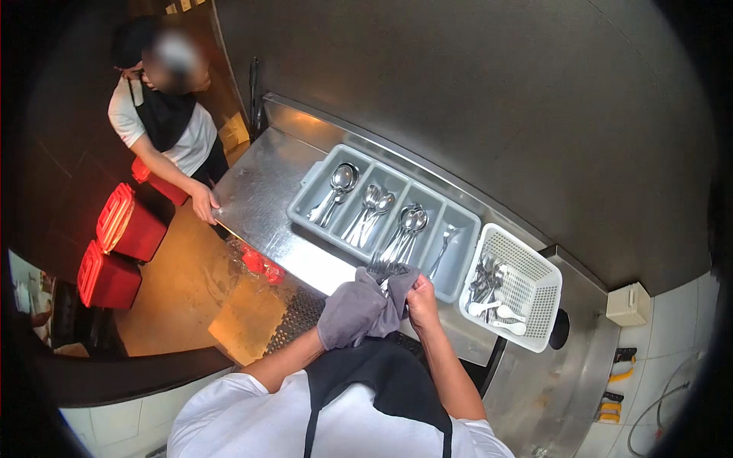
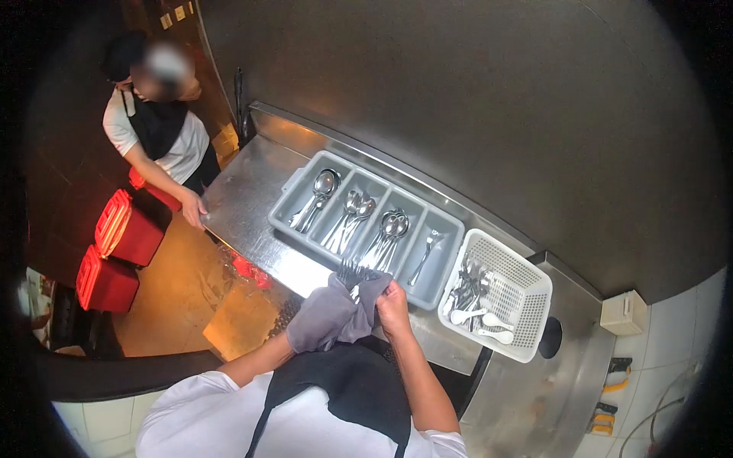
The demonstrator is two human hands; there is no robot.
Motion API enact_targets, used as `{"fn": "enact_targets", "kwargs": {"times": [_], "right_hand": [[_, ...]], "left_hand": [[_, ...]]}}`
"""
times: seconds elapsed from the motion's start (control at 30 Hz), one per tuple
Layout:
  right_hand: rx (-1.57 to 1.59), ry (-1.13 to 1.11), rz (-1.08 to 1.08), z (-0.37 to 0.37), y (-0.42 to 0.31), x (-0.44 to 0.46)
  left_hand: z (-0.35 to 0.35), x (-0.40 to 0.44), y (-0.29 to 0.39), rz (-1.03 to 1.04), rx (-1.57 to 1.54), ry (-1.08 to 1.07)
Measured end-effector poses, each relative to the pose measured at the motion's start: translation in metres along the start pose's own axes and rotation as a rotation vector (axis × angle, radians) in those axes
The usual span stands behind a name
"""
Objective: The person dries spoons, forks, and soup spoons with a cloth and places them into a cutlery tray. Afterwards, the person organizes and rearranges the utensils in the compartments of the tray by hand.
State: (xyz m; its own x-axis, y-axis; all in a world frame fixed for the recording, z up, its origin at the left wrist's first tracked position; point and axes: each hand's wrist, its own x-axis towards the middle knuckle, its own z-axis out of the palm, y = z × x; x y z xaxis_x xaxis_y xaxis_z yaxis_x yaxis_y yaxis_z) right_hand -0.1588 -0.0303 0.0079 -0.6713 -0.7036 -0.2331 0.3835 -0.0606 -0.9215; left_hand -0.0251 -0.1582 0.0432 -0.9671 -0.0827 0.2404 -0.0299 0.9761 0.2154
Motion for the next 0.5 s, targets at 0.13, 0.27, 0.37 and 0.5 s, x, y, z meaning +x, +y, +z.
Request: {"fn": "enact_targets", "kwargs": {"times": [0.13, 0.27, 0.37, 0.5], "right_hand": [[-0.081, 0.102, -0.096, -0.001, 0.014, 0.008], [0.070, 0.228, -0.131, 0.002, 0.023, 0.008], [-0.022, 0.100, -0.136, 0.010, 0.039, 0.006], [-0.236, 0.059, -0.147, -0.005, 0.016, 0.026]], "left_hand": [[-0.027, 0.006, 0.026, -0.617, -0.154, 0.034], [-0.009, -0.014, 0.012, -0.315, -0.123, 0.112], [0.006, -0.020, 0.009, -0.370, -0.251, 0.189], [-0.035, -0.007, 0.035, -0.754, -0.371, 0.194]]}}
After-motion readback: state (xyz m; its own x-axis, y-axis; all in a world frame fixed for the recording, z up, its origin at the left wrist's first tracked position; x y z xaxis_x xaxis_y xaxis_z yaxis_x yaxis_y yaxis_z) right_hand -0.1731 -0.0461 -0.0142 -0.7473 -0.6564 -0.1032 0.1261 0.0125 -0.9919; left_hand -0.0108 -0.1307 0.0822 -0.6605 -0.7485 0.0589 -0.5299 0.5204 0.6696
